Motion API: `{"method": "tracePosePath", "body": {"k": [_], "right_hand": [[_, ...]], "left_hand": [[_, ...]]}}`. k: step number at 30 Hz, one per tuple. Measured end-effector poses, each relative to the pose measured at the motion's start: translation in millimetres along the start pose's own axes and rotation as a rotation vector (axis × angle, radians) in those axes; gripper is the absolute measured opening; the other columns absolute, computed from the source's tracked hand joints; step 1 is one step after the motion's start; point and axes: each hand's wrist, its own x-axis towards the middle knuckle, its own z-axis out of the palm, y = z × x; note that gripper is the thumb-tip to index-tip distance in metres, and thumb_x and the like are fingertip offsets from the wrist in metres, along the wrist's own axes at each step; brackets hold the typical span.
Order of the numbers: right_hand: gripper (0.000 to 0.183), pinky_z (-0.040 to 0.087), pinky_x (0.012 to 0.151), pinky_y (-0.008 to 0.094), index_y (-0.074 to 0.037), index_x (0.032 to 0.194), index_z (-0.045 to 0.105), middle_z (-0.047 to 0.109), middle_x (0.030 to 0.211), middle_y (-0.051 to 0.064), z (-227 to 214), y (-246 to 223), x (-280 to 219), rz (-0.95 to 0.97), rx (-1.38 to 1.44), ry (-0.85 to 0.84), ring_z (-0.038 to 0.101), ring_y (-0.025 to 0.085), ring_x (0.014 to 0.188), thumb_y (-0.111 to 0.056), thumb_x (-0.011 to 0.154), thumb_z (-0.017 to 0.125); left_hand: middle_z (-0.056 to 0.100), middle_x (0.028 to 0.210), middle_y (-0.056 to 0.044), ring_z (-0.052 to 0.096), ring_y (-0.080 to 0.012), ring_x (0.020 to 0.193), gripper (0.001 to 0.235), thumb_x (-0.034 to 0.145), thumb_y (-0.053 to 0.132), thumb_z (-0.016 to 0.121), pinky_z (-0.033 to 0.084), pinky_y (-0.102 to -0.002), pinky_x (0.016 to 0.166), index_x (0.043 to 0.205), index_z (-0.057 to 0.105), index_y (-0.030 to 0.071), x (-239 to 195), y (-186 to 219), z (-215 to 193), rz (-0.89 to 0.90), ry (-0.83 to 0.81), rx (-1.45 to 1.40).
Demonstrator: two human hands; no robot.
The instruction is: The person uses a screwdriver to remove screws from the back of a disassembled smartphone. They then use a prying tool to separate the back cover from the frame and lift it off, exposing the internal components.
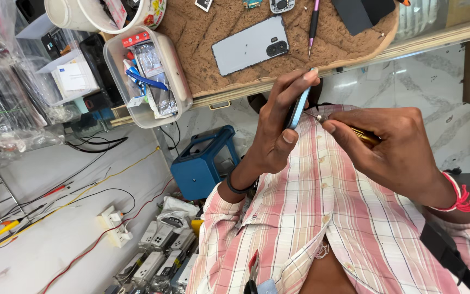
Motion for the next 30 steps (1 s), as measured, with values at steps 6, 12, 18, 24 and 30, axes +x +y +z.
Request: {"method": "tracePosePath", "body": {"k": [6, 12, 18, 24, 30], "right_hand": [[0.015, 0.047, 0.046, 0.025, 0.000, 0.098, 0.077, 0.074, 0.075, 0.011, -3, 3, 7, -0.175, -0.132, -0.027, 0.068, 0.013, 0.057, -0.013, 0.091, 0.082], [0.022, 0.043, 0.046, 0.030, 0.002, 0.100, 0.075, 0.061, 0.068, 0.005, -11, -9, 8, -0.500, -0.356, 0.044, 0.059, 0.016, 0.056, -0.012, 0.085, 0.083], [0.029, 0.042, 0.047, 0.029, 0.004, 0.107, 0.079, 0.048, 0.061, 0.001, -20, -24, 13, -0.603, -0.481, 0.001, 0.049, 0.013, 0.052, -0.011, 0.083, 0.085], [0.030, 0.044, 0.047, 0.030, 0.003, 0.100, 0.076, 0.059, 0.068, 0.004, -18, -29, 13, -0.433, -0.379, -0.005, 0.057, 0.015, 0.056, -0.022, 0.085, 0.084], [0.026, 0.045, 0.044, 0.029, 0.005, 0.097, 0.075, 0.066, 0.069, 0.008, -14, -33, -1, -0.302, -0.418, -0.042, 0.062, 0.016, 0.054, -0.019, 0.086, 0.079]], "left_hand": [[0.055, 0.142, -0.012, 0.053, -0.0130, 0.092, 0.065, 0.114, 0.062, 0.028, 0.046, -0.028, 0.080, 0.157, 0.038, 0.014, -3, 10, -1, -0.024, -0.008, -0.076], [0.055, 0.140, -0.011, 0.052, -0.0134, 0.093, 0.066, 0.113, 0.061, 0.029, 0.047, -0.029, 0.082, 0.157, 0.038, 0.013, -9, 14, 2, -0.031, 0.020, -0.182], [0.051, 0.137, -0.011, 0.052, -0.0129, 0.099, 0.067, 0.112, 0.063, 0.030, 0.048, -0.029, 0.085, 0.158, 0.036, 0.015, -14, 12, 4, -0.067, 0.020, -0.377], [0.052, 0.137, -0.012, 0.055, -0.0136, 0.101, 0.071, 0.108, 0.066, 0.036, 0.050, -0.028, 0.085, 0.157, 0.040, 0.016, -15, 14, 5, -0.046, 0.049, -0.536], [0.051, 0.142, -0.012, 0.054, -0.0134, 0.103, 0.072, 0.107, 0.067, 0.035, 0.051, -0.028, 0.087, 0.161, 0.039, 0.019, -12, 13, 8, -0.054, 0.022, -0.515]]}}
